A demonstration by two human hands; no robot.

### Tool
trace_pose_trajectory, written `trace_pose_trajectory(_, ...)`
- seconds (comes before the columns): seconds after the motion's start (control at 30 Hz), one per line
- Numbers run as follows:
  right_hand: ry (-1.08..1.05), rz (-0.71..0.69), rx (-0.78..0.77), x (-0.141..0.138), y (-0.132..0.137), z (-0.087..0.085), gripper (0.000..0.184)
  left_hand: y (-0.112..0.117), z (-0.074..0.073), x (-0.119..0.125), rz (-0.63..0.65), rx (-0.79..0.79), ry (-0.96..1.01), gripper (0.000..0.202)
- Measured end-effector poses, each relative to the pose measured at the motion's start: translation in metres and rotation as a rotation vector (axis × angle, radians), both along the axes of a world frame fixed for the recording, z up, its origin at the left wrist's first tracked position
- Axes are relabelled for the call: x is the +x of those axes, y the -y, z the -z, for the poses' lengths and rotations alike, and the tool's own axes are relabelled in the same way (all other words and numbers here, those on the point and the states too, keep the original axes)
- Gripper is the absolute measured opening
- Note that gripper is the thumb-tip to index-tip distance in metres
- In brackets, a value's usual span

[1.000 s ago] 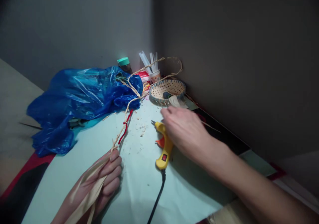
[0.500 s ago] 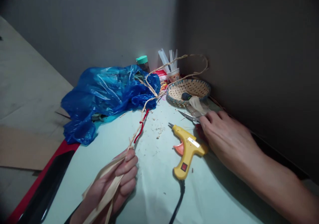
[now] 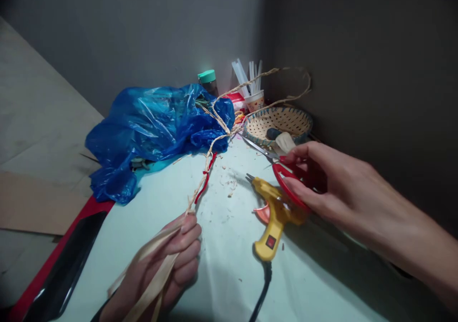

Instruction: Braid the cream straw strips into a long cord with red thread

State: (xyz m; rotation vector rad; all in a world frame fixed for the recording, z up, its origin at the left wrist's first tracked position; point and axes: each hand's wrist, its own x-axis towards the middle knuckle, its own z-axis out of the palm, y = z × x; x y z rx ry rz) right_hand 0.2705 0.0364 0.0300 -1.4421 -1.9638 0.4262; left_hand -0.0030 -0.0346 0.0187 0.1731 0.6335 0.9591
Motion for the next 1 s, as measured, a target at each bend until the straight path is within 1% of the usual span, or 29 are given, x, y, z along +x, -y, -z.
trace_pose_trajectory(0.03,-0.093,-0.039,-0.022,-0.004,0.002,-0.001,0.047,-0.001,-0.003,0.000,0.010,-0.017,0.013,0.022)
trace_pose_trajectory(0.07,-0.139,-0.079,-0.026,-0.009,0.004,-0.001,0.050,-0.001,-0.005,0.000,0.024,-0.032,0.025,0.023)
trace_pose_trajectory(0.1,-0.140,-0.104,-0.001,-0.014,0.005,-0.001,0.051,-0.001,-0.007,0.001,0.036,-0.040,0.039,0.024)
trace_pose_trajectory(0.17,-0.071,-0.136,0.088,-0.023,0.006,-0.001,0.044,-0.002,-0.008,0.001,0.048,-0.033,0.081,0.024)
trace_pose_trajectory(0.23,0.003,-0.228,0.144,-0.030,0.006,0.001,0.036,-0.004,-0.007,0.002,0.042,-0.014,0.139,0.021)
trace_pose_trajectory(0.3,0.045,-0.334,0.128,-0.035,0.006,0.004,0.037,-0.005,-0.004,0.004,0.037,0.017,0.193,0.019)
trace_pose_trajectory(0.37,0.077,-0.416,0.076,-0.041,0.005,0.005,0.041,-0.006,-0.003,0.006,0.034,0.048,0.225,0.020)
trace_pose_trajectory(0.5,0.087,-0.507,-0.008,-0.053,0.004,0.002,0.037,-0.009,-0.006,0.013,0.008,0.091,0.294,0.017)
trace_pose_trajectory(0.6,0.102,-0.517,-0.101,-0.062,0.007,-0.003,0.031,-0.009,-0.006,0.016,-0.029,0.108,0.363,0.017)
trace_pose_trajectory(0.7,0.152,-0.457,-0.179,-0.066,0.010,-0.006,0.034,-0.010,-0.004,0.016,-0.055,0.100,0.431,0.017)
trace_pose_trajectory(0.8,0.206,-0.443,-0.210,-0.068,0.010,-0.007,0.039,-0.010,-0.002,0.016,-0.031,0.087,0.449,0.017)
trace_pose_trajectory(1.0,0.199,-0.510,-0.239,-0.075,0.006,-0.010,0.037,-0.010,-0.002,0.014,-0.042,0.080,0.456,0.017)
